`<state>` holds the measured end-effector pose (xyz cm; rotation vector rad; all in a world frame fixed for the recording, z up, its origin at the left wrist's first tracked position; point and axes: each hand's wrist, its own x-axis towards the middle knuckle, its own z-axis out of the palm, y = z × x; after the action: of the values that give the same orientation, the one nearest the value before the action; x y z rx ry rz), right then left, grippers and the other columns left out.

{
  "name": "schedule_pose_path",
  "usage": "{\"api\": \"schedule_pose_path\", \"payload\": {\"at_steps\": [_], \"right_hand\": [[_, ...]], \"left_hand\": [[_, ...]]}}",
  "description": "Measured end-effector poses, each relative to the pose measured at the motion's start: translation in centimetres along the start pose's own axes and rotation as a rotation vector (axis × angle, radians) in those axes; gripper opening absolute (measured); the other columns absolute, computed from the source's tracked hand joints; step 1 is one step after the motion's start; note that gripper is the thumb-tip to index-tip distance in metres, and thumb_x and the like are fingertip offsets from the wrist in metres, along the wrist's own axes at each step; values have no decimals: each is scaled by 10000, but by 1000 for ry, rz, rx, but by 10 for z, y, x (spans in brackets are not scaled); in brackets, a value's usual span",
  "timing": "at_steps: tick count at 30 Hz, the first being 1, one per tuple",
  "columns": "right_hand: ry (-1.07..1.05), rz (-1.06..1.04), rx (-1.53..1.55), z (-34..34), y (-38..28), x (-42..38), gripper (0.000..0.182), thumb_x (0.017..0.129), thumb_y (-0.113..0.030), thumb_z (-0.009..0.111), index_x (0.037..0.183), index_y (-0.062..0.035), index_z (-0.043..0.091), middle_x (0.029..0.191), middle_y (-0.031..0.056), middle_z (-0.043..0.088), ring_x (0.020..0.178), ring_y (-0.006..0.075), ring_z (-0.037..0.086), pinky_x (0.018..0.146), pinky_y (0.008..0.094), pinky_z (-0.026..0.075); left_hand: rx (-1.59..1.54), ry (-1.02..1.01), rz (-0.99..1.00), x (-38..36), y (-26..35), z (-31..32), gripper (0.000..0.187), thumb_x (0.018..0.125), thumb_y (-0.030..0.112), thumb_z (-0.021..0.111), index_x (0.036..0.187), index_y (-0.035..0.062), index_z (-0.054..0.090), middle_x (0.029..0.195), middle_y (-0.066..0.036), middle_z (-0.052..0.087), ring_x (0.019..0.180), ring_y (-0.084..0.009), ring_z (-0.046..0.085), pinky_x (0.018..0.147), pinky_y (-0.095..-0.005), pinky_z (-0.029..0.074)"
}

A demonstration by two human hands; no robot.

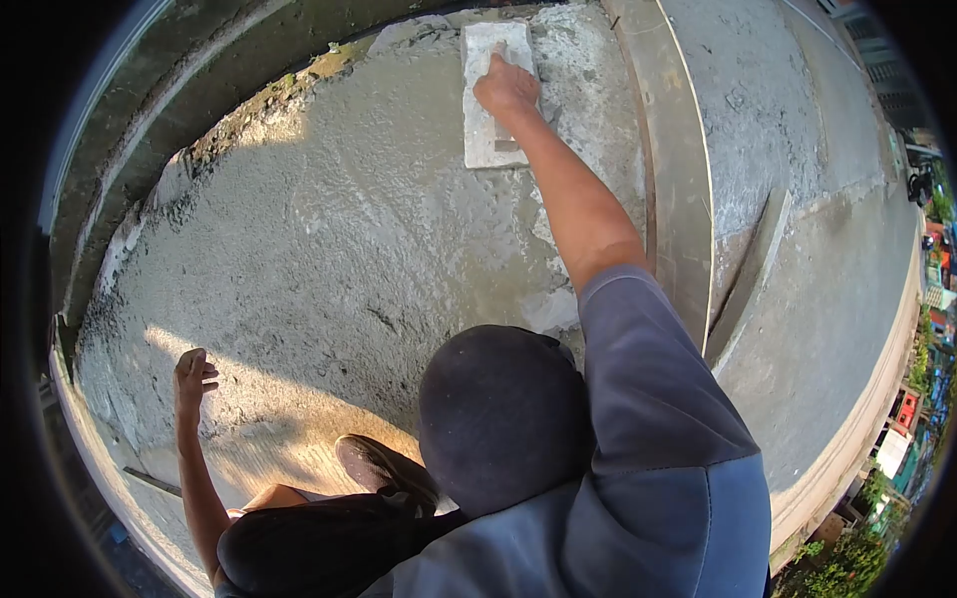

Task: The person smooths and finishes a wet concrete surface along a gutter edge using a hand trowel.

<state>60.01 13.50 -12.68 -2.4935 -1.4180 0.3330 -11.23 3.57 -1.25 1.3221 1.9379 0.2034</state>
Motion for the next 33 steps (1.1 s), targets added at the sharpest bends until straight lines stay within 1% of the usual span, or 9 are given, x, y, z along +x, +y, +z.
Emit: {"api": "schedule_pose_path", "payload": {"at_steps": [6, 11, 15, 19, 22, 26, 29, 32, 33], "right_hand": [[-43, -37, -25, -22, -25, -17, 695, 878, -256, 558, 1531, -111, 371, 1104, 225, 710, 1053, 377, 680, 921, 463, 519], [-31, -23, -54, 4, -21, 27, 716, 890, -256, 564, 1549, -108, 328, 1076, 226, 715, 1036, 373, 687, 900, 458, 525], [-117, -47, -65, -1, -28, -10, 697, 893, -290, 567, 1541, -152, 351, 1071, 228, 715, 1042, 382, 680, 926, 490, 515], [-140, -74, -60, 2, -46, 2, 702, 884, -310, 587, 1532, -150, 371, 1064, 240, 710, 1035, 381, 681, 914, 494, 522], [-85, -85, 26, -8, -45, 2, 726, 884, -328, 594, 1544, -151, 347, 1056, 238, 712, 1023, 401, 678, 908, 488, 524], [-46, 132, 54, -47, -8, -48, 742, 877, -332, 597, 1546, -141, 341, 1050, 247, 709, 1033, 411, 670, 916, 494, 515], [-5, 137, 1, -23, 20, -14, 731, 886, -314, 583, 1554, -160, 329, 1010, 230, 722, 988, 389, 691, 897, 482, 524], [59, -6, 55, -2, -12, 22, 727, 886, -320, 585, 1551, -162, 337, 995, 222, 728, 967, 383, 699, 879, 485, 528], [12, -18, 32, 6, -21, 20, 723, 883, -325, 587, 1544, -153, 348, 1005, 228, 723, 974, 391, 694, 883, 492, 526]], "left_hand": [[-40, 20, 8, -2, 6, -2, 403, 1007, 357, 570, 1243, 33, 612, 889, -85, 657, 814, -182, 676, 664, -328, 591], [17, -20, 11, 19, 6, -1, 434, 1008, 390, 556, 1240, 27, 612, 912, -92, 655, 832, -186, 676, 670, -328, 591], [56, -24, 83, 25, 38, -3, 422, 1013, 370, 546, 1245, 23, 608, 907, -93, 657, 840, -189, 676, 681, -333, 588], [110, -35, 186, 21, 77, 0, 415, 1019, 351, 542, 1254, 14, 600, 910, -106, 680, 843, -205, 686, 688, -347, 589], [222, -44, 317, -11, 124, -10, 406, 1026, 335, 534, 1262, 9, 595, 927, -117, 696, 867, -210, 692, 705, -353, 588], [98, 27, 406, -98, 162, -40, 402, 1031, 288, 560, 1303, -7, 568, 885, -80, 651, 853, -158, 645, 752, -316, 548], [1, 11, 436, -148, 179, -45, 403, 1034, 252, 560, 1319, -33, 549, 898, -72, 637, 849, -154, 619, 788, -302, 522], [30, 8, 467, -168, 200, -26, 373, 1036, 208, 546, 1322, -33, 544, 917, -86, 641, 856, -161, 615, 789, -300, 497], [76, 3, 496, -170, 212, -19, 373, 1037, 208, 546, 1321, -34, 543, 922, -92, 643, 862, -163, 616, 787, -301, 493]]}}
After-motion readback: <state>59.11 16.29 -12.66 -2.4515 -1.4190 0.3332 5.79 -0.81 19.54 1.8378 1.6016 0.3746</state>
